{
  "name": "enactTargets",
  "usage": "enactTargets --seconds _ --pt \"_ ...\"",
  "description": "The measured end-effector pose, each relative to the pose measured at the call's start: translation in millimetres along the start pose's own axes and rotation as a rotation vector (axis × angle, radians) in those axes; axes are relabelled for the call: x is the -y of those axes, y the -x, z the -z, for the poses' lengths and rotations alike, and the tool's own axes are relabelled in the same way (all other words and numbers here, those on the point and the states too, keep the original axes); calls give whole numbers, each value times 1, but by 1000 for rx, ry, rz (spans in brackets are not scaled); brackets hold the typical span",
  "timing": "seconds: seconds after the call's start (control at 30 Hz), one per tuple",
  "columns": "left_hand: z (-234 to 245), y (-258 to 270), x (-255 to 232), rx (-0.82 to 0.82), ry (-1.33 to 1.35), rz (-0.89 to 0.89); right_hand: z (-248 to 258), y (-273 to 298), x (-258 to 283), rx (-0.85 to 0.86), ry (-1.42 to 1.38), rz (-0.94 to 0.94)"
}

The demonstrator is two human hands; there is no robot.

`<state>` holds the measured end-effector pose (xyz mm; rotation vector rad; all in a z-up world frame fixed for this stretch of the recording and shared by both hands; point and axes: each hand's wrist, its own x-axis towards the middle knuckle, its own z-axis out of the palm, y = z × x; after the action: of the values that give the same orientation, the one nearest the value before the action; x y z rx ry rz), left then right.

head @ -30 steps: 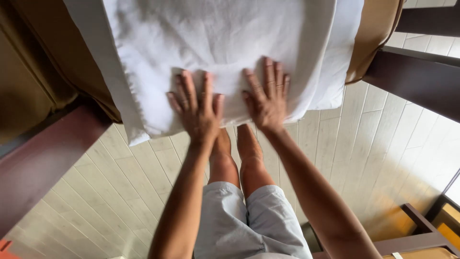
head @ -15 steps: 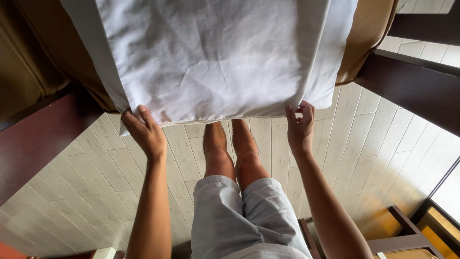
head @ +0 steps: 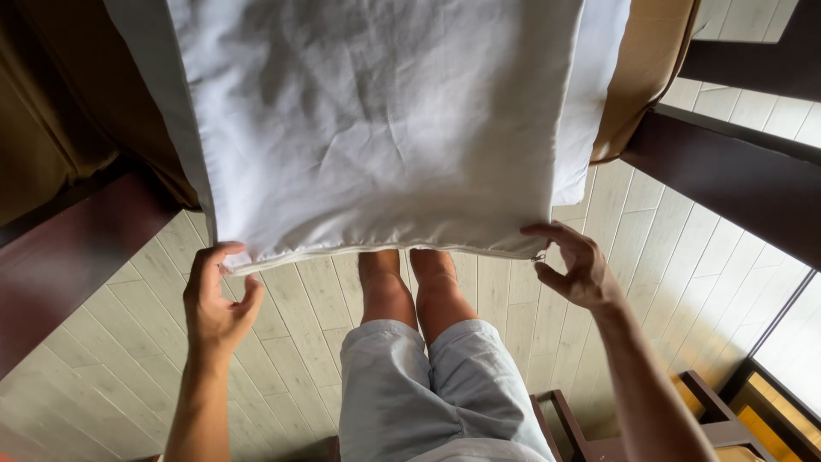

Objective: Removing a pillowcase from a pillow and folding it in a bunk bed room.

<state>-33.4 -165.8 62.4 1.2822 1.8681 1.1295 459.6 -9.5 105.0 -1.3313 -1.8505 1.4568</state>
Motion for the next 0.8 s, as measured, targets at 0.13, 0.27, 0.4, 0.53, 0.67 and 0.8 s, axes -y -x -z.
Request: enactTargets --seconds 0.13,0.27,0.4,0.53,0.67,0.8 --pt "20 -4 -1 -2 -340 -133 7 -12 39 150 353 127" --pt "27 -8 -2 -27 -353 -169 10 -7 34 5 659 182" --pt "36 -37 -43 -52 -331 -255 12 -14 34 -63 541 212" --pt "44 -73 -54 -105 -260 -395 10 -55 80 -188 122 271" --pt "19 -155 -26 -157 81 -60 42 -115 -5 -391 -81 160" --pt "-18 -247 0 -177 273 -196 20 -202 28 -493 -72 -33"
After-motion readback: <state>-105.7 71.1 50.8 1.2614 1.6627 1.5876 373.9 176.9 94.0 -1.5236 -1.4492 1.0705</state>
